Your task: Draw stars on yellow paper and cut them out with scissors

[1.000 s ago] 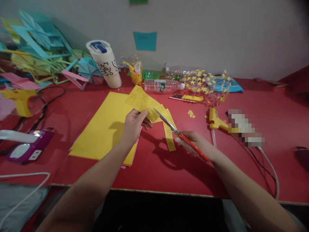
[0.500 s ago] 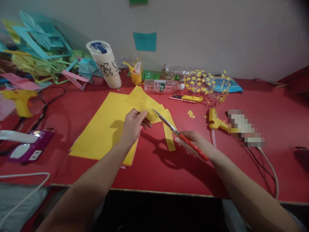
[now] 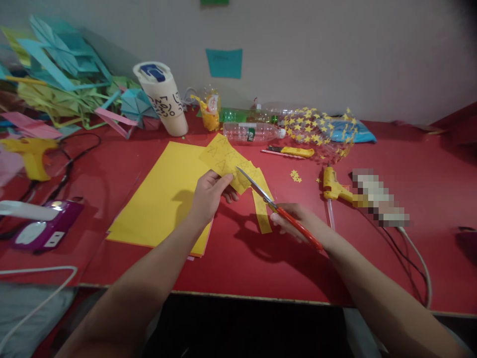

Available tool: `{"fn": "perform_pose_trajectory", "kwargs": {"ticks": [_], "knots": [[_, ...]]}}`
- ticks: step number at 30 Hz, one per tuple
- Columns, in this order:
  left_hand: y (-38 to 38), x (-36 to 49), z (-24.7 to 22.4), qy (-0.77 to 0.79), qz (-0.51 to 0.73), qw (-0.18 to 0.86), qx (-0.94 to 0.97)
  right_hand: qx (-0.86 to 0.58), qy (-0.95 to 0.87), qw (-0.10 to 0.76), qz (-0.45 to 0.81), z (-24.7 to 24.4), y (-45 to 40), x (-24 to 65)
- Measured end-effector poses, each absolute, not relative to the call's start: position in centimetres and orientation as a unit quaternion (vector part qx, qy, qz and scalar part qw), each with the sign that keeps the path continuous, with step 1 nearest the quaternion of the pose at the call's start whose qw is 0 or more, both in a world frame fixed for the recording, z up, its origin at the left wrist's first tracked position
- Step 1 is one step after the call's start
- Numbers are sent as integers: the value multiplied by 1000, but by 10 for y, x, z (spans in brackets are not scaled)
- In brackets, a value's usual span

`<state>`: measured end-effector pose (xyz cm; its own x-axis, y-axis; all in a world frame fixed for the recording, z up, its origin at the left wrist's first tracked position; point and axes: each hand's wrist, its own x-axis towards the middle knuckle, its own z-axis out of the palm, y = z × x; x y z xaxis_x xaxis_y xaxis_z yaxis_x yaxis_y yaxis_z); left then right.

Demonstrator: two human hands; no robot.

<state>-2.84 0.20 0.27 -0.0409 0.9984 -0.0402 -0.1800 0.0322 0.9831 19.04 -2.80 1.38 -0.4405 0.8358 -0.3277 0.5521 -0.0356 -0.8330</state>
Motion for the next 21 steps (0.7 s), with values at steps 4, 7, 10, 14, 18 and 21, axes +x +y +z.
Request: {"fn": "perform_pose_trajectory", "kwargs": {"ticks": [4,7,10,14,18,21], "knots": [[3,-28,3,477,545,539,431,-515,-662,154,522,12,-28,190],[3,-28,3,478,547,539,427,-517,-654,154,531,11,-27,190],[3,-28,3,474,553,539,423,-518,-653,151,532,12,-27,191],[3,-29,2,471,563,536,418,-519,-660,145,524,9,-25,192],[4,-29,0,474,562,535,416,-514,-678,145,506,9,-25,192],[4,-30,-2,468,551,545,426,-500,-702,139,489,12,-25,192]]}}
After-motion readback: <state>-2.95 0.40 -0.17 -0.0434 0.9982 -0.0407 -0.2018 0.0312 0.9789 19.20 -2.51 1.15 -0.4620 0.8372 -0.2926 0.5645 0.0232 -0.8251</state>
